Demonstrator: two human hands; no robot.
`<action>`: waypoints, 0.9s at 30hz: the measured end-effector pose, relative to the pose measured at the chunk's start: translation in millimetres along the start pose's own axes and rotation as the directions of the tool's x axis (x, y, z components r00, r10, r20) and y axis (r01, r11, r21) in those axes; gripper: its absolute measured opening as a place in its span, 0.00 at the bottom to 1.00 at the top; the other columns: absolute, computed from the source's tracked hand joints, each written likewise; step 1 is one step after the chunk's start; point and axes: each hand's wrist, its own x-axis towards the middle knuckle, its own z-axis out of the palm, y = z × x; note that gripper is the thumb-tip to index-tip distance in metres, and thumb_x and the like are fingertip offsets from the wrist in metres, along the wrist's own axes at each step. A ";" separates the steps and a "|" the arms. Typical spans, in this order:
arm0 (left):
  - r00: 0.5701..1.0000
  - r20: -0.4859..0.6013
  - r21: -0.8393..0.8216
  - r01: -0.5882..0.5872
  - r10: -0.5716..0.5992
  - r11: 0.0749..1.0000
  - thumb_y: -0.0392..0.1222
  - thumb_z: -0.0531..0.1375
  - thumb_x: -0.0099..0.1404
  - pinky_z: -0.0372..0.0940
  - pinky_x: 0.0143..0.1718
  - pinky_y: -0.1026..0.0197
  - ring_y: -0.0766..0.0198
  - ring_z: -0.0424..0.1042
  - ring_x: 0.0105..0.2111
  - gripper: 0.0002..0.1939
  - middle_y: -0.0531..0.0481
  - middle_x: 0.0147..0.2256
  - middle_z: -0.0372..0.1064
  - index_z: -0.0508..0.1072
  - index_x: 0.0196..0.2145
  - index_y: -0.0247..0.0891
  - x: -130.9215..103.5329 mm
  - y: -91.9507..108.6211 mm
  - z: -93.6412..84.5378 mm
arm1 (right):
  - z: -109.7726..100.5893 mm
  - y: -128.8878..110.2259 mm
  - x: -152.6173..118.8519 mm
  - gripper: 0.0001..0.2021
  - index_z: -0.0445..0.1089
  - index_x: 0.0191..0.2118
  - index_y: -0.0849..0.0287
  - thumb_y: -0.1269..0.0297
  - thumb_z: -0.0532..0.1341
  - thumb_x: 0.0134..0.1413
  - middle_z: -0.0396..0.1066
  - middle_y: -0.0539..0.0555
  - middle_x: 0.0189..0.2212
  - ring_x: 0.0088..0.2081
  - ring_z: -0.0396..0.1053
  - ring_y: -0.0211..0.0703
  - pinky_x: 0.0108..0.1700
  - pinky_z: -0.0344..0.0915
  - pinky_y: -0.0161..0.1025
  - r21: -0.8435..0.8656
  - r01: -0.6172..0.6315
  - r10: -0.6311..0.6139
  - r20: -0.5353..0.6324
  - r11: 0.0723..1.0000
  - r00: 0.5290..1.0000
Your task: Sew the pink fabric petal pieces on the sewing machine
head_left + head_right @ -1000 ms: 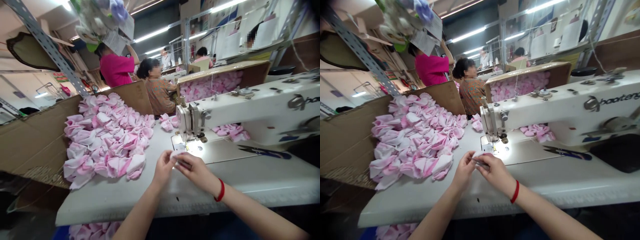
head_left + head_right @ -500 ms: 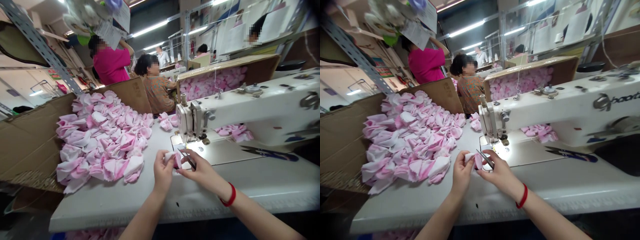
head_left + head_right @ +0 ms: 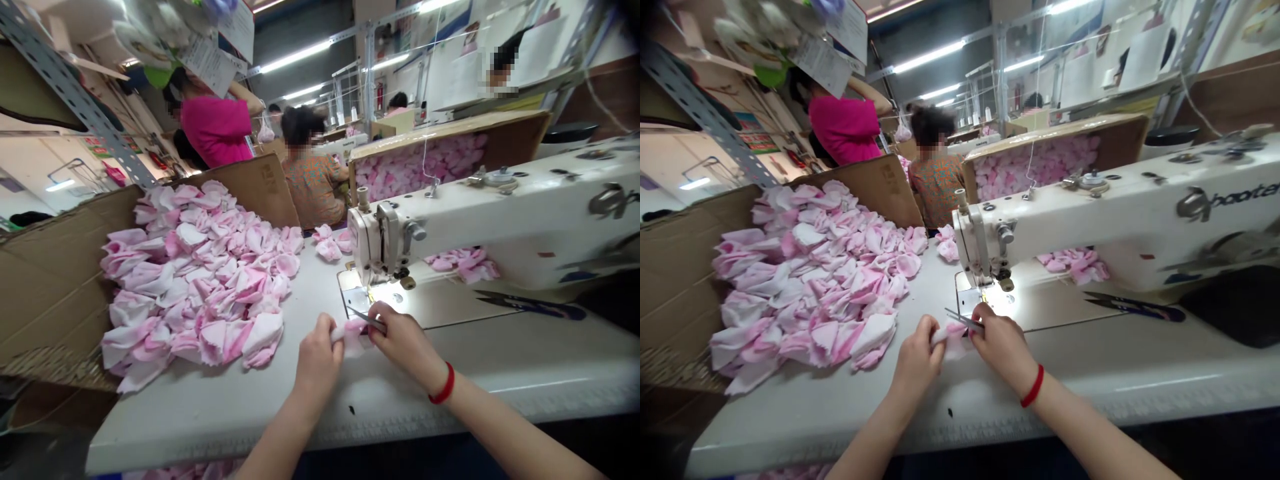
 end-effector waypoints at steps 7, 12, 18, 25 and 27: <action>1.000 0.023 0.136 0.012 -0.015 0.991 0.32 0.51 0.56 0.49 0.23 0.64 0.61 0.62 0.22 0.06 0.55 0.20 0.59 0.56 0.26 0.41 7.0 -10.5 13.5 | 3.3 9.0 -38.0 0.10 0.67 0.32 0.58 0.64 0.49 0.55 0.69 0.54 0.23 0.24 0.65 0.42 0.27 0.54 0.36 -0.353 0.253 -0.293 -0.066 0.901 0.954; 0.999 0.047 0.119 -0.034 0.028 0.992 0.32 0.52 0.57 0.52 0.23 0.65 0.63 0.63 0.21 0.05 0.57 0.20 0.60 0.58 0.28 0.41 3.7 -12.8 18.3 | 22.5 10.2 -54.6 0.17 0.67 0.46 0.63 0.71 0.47 0.53 0.68 0.63 0.45 0.26 0.70 0.43 0.24 0.60 0.38 -0.539 0.420 -0.426 0.120 0.730 0.897; 0.957 0.020 0.204 -0.286 0.288 0.936 0.39 0.56 0.58 0.59 0.35 0.59 0.58 0.65 0.37 0.12 0.48 0.37 0.65 0.62 0.41 0.40 11.8 5.2 7.2 | 16.0 4.1 -44.3 0.24 0.63 0.50 0.63 0.75 0.51 0.43 0.64 0.61 0.49 0.31 0.71 0.45 0.27 0.64 0.37 -0.490 0.441 -0.294 0.349 0.752 0.890; 0.863 0.194 0.442 -0.502 0.467 0.744 0.29 0.55 0.56 0.58 0.32 0.55 0.55 0.63 0.32 0.06 0.45 0.28 0.65 0.66 0.24 0.37 41.1 19.1 23.5 | 11.3 6.2 -46.8 0.25 0.62 0.51 0.63 0.77 0.49 0.43 0.60 0.61 0.53 0.28 0.71 0.45 0.25 0.64 0.39 -0.517 0.453 -0.285 0.373 0.726 0.883; 0.861 0.192 0.439 -0.504 0.470 0.744 0.28 0.54 0.57 0.57 0.32 0.55 0.55 0.63 0.32 0.07 0.45 0.28 0.64 0.66 0.25 0.37 41.1 14.1 27.9 | 11.0 10.7 -46.9 0.28 0.59 0.54 0.64 0.77 0.49 0.42 0.60 0.62 0.53 0.30 0.71 0.45 0.26 0.64 0.39 -0.517 0.433 -0.291 0.335 0.739 0.896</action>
